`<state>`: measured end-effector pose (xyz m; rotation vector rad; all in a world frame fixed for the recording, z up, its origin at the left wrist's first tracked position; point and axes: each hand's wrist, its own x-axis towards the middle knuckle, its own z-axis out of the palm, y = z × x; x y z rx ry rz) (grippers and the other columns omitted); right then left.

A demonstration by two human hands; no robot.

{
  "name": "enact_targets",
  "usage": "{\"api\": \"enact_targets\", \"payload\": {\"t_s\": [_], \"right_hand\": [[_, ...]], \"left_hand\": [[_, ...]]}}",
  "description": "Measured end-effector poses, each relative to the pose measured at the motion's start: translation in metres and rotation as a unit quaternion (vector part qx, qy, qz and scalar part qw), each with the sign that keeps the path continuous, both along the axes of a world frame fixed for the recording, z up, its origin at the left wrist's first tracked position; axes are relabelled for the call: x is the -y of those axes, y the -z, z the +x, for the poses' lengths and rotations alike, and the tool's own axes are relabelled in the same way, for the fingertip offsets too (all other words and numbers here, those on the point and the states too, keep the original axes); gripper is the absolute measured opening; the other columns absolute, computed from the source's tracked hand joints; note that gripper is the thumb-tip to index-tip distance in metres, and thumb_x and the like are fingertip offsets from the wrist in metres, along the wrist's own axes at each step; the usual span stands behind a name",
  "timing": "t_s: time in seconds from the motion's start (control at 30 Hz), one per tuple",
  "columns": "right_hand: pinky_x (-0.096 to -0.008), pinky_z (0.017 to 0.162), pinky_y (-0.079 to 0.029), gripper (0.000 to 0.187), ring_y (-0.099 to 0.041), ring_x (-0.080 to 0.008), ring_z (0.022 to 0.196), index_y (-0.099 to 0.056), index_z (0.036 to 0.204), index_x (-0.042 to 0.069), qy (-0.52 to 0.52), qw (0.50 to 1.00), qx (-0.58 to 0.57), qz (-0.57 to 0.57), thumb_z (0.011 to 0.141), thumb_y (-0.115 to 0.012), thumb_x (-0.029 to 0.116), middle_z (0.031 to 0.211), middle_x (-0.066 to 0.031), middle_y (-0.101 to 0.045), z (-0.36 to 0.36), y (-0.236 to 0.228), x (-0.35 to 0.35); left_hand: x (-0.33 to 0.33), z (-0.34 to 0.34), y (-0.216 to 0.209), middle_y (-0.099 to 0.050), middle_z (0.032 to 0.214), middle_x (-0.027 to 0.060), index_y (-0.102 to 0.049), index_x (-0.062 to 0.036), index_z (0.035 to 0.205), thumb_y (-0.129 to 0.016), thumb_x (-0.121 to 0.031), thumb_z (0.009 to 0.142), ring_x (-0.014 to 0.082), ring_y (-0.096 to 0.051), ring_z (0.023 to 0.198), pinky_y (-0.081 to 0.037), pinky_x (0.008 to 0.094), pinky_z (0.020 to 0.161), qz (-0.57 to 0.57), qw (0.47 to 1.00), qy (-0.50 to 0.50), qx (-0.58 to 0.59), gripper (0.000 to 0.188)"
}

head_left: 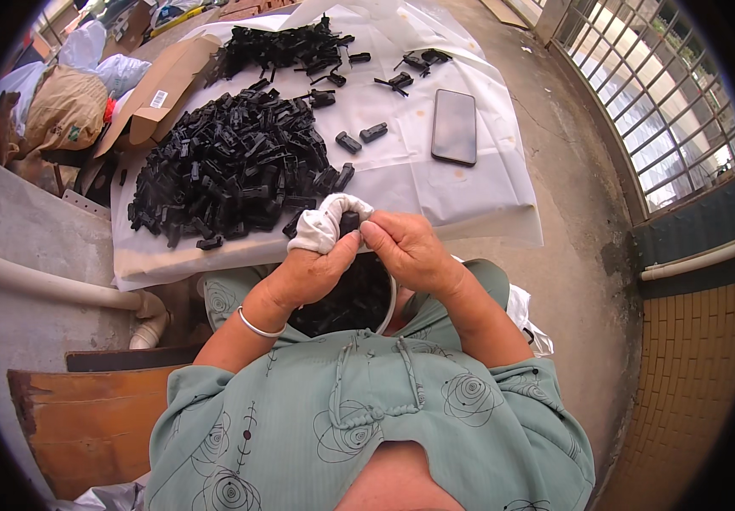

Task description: Inspecting and cleaning small black plastic components with a cloth at a workstation.

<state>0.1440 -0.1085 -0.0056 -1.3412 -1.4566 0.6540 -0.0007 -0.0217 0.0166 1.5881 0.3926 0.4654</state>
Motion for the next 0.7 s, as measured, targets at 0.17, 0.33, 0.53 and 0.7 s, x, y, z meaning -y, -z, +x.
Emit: {"api": "enact_targets", "payload": {"t_s": [0.17,0.33,0.53,0.7], "right_hand": [[-0.0297,0.052,-0.038,0.024,-0.038,-0.0155,0.053,-0.05,0.073,-0.002,0.022,1.0,0.001,-0.006,0.091,-0.051,0.014,0.058,-0.01,-0.045,-0.006,0.003,-0.005],[-0.0302,0.051,-0.037,0.023,-0.036,-0.0163,0.053,-0.05,0.074,-0.001,0.046,0.998,-0.037,0.019,0.091,-0.05,0.014,0.058,-0.0096,-0.044,-0.016,0.022,-0.005],[-0.0295,0.057,-0.039,0.02,-0.041,-0.0161,0.06,-0.052,0.079,0.001,-0.028,0.999,-0.046,-0.007,0.092,-0.049,0.016,0.064,-0.0088,-0.047,-0.008,0.023,0.005],[-0.0294,0.06,-0.042,0.015,-0.05,-0.0202,0.062,-0.054,0.086,0.0,0.085,0.996,0.02,-0.008,0.09,-0.051,0.014,0.07,-0.0105,-0.053,0.005,0.021,0.003]], "left_hand": [[-0.004,0.001,0.011,-0.054,0.087,0.014,-0.048,0.0016,0.104,-0.046,-0.002,0.08,0.0225,-0.053,0.081,-0.044,0.0324,0.075,0.212,0.977,-0.02,-0.015,0.024],[0.0,-0.003,0.017,-0.055,0.086,0.0154,-0.048,0.0022,0.103,-0.046,-0.003,0.081,0.0264,-0.054,0.081,-0.044,0.0341,0.076,0.254,0.966,-0.033,-0.036,0.023],[-0.011,-0.014,0.024,-0.053,0.082,0.0094,-0.045,-0.0016,0.108,-0.046,-0.001,0.082,0.0159,-0.049,0.062,-0.041,0.0273,0.056,0.03,1.0,0.003,0.008,0.025],[-0.012,-0.02,0.016,-0.048,0.085,0.0058,-0.041,-0.0038,0.114,-0.044,0.001,0.082,0.0048,-0.036,0.05,-0.03,0.0182,0.044,-0.338,0.934,0.053,0.101,0.032]]}}
